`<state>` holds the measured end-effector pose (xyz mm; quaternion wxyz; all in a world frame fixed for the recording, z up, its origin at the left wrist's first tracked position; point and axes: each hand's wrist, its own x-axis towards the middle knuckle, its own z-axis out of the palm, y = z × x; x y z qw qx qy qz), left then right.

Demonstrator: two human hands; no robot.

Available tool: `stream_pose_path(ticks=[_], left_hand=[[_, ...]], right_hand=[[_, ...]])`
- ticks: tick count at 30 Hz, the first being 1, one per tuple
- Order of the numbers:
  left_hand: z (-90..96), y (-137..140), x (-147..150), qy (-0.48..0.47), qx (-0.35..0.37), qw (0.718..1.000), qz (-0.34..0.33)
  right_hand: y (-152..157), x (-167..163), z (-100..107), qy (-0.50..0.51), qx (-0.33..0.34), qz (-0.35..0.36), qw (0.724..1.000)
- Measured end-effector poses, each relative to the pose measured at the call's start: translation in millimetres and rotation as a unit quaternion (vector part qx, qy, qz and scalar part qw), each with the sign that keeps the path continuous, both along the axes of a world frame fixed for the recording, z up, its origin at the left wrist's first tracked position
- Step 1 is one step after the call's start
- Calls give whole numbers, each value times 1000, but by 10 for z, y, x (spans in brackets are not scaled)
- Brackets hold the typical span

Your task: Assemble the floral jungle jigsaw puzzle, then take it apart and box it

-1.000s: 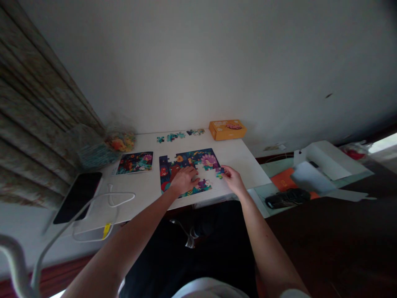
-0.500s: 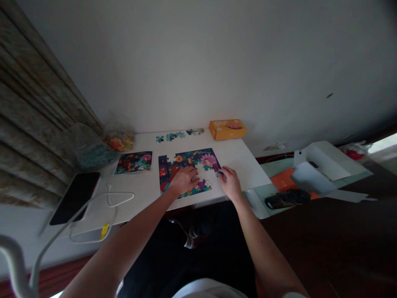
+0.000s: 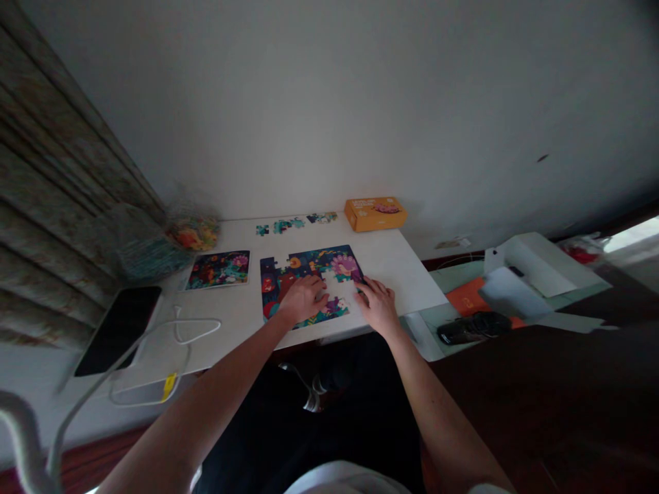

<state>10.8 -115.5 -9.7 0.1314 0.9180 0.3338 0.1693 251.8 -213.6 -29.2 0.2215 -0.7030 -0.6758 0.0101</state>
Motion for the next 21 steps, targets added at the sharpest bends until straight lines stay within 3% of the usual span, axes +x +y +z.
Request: stream_pose_path(ticks=[9, 17, 21], left_hand=[[11, -5, 12, 9, 6, 1000, 1], [18, -9, 9, 10, 8, 1000, 2], [30, -13, 12, 14, 11, 1000, 1]], right_hand=[[-8, 40, 33, -3, -13, 22, 1000], [319, 389, -129, 204, 68, -37, 976], [446, 418, -125, 165, 49, -14, 985]])
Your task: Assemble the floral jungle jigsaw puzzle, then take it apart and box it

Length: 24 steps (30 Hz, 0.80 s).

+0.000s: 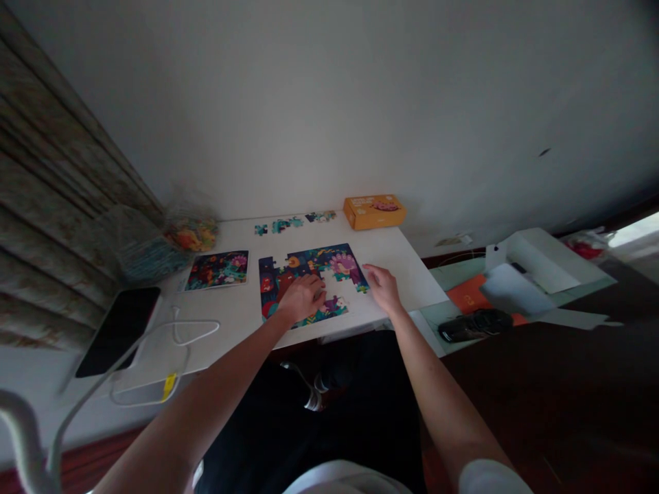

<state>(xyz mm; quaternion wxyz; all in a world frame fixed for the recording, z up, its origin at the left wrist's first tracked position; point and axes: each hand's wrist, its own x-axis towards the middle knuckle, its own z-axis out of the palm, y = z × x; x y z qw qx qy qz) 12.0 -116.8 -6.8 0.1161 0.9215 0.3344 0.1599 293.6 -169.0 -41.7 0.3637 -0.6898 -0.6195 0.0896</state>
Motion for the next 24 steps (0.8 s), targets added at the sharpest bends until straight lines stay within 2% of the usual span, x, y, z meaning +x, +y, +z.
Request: stream_pose_path(ticks=[5, 9, 12, 16, 20, 22, 24], left_hand=[[-14, 45, -1, -39, -34, 998, -24], [-40, 146, -7, -139, -161, 977, -25], [-36, 293, -40, -193, -213, 958, 23], [6, 659, -214, -192, -155, 960, 132], [51, 1140, -499, -106, -45, 954, 276], [52, 1362, -610, -63, -26, 939, 337], [32, 1557, -678, -38, -39, 928, 369]], right_hand=[[-43, -117, 65, -124, -39, 57, 990], [-67, -131, 97, -131, -33, 62, 989], [-68, -137, 108, -132, -26, 62, 989], [-74, -175, 115, -153, -21, 62, 986], [-79, -217, 122, -156, -11, 54, 986], [-80, -231, 128, -154, -6, 49, 987], [-80, -239, 137, -155, -5, 46, 987]])
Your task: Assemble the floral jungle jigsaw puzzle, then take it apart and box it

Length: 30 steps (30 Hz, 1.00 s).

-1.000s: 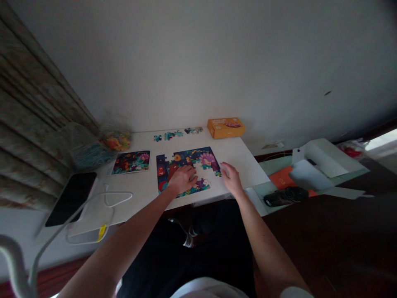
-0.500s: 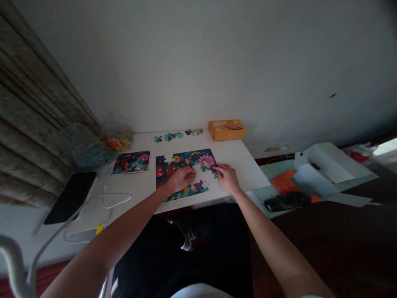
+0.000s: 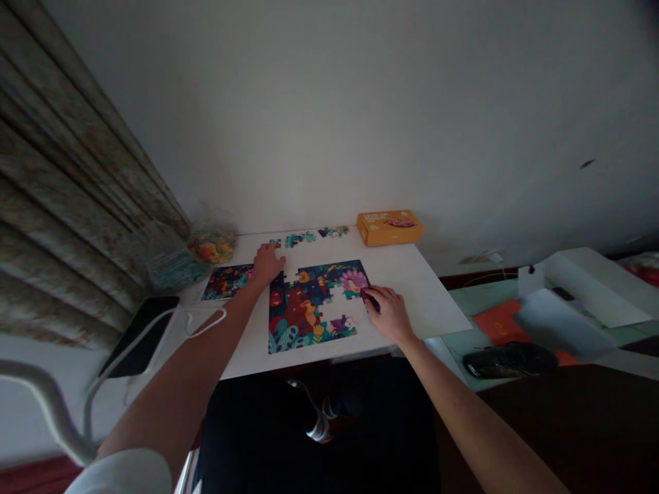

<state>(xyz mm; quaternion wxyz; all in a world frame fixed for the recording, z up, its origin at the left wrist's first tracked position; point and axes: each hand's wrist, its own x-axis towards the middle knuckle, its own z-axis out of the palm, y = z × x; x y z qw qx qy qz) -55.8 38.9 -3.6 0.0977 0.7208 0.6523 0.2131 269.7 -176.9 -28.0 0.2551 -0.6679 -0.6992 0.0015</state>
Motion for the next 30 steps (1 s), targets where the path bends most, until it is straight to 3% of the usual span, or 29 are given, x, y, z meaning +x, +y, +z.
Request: stream_pose_path(ticks=[3, 8, 15, 17, 24, 30], left_hand=[[-46, 252, -56, 2, -28, 1000, 2], [-44, 580, -193, -2, -83, 995, -50], [89, 778, -397, -14, -132, 989, -66], [101, 766, -422, -26, -138, 989, -48], [151, 496, -387, -223, -135, 964, 45], [172, 12, -160, -392, -120, 911, 44]], right_hand=[[1, -5, 15, -4, -5, -3, 1000], [6, -8, 26, -7, -14, -7, 1000], [16, -4, 27, -3, -17, -6, 1000], [19, -2, 23, -3, -16, -8, 1000], [34, 22, -17, 8, -6, -4, 1000], [44, 55, -17, 45, -1, 2, 999]])
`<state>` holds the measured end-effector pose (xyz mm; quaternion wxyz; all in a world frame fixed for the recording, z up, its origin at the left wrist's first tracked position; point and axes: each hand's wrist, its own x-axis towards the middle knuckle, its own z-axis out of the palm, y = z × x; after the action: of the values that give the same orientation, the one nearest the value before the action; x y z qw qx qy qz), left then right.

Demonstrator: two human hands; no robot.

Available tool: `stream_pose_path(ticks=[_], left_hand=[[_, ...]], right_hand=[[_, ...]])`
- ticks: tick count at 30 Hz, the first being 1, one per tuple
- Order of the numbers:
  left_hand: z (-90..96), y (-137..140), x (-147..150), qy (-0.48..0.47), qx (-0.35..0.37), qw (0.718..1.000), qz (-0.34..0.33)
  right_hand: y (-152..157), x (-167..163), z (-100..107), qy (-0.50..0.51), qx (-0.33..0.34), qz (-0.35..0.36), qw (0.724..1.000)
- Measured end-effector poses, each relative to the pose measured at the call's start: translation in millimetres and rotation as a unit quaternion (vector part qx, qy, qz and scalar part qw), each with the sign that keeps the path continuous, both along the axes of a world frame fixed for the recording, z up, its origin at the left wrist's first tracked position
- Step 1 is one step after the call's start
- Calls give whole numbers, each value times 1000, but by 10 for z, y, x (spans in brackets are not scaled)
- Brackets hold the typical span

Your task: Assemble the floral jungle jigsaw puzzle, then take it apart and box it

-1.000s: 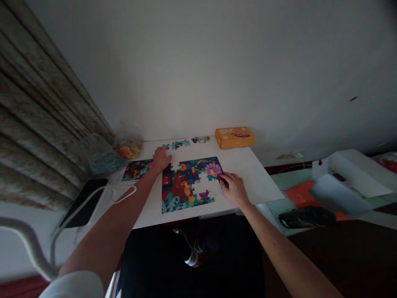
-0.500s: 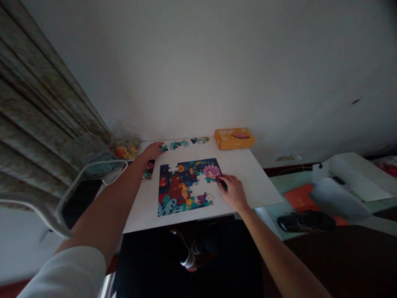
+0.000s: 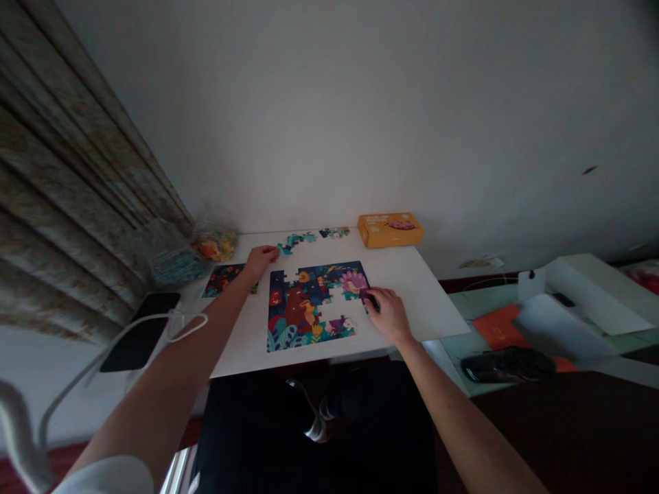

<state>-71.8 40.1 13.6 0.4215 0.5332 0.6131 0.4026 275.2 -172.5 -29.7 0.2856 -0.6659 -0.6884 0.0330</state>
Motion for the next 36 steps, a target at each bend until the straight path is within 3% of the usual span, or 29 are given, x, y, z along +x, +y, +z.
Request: stream_pose_path(ticks=[5, 9, 14, 19, 23, 29, 36], left_hand=[[-77, -626, 432, -129, -12, 992, -12], [-134, -1199, 861, -349, -54, 936, 1], [-245, -1788, 1304, -382, -90, 920, -6], [-381, -2225, 1655, -397, -118, 910, 13], [-446, -2447, 1894, -389, -120, 913, 32], [-455, -2523, 2013, -395, -115, 911, 41], [-479, -2553, 1982, -389, -113, 914, 6]], right_hand=[[9, 28, -21, 43, 30, -12, 999], [14, 53, -34, 89, 62, -36, 993], [-12, 75, -28, 158, 72, -52, 983], [-24, 116, -1, 315, 0, -41, 948], [-49, 164, 108, 421, -33, -24, 906], [-267, 10, 228, 475, -112, 20, 873], [-363, -328, 125, 511, -79, 3, 856]])
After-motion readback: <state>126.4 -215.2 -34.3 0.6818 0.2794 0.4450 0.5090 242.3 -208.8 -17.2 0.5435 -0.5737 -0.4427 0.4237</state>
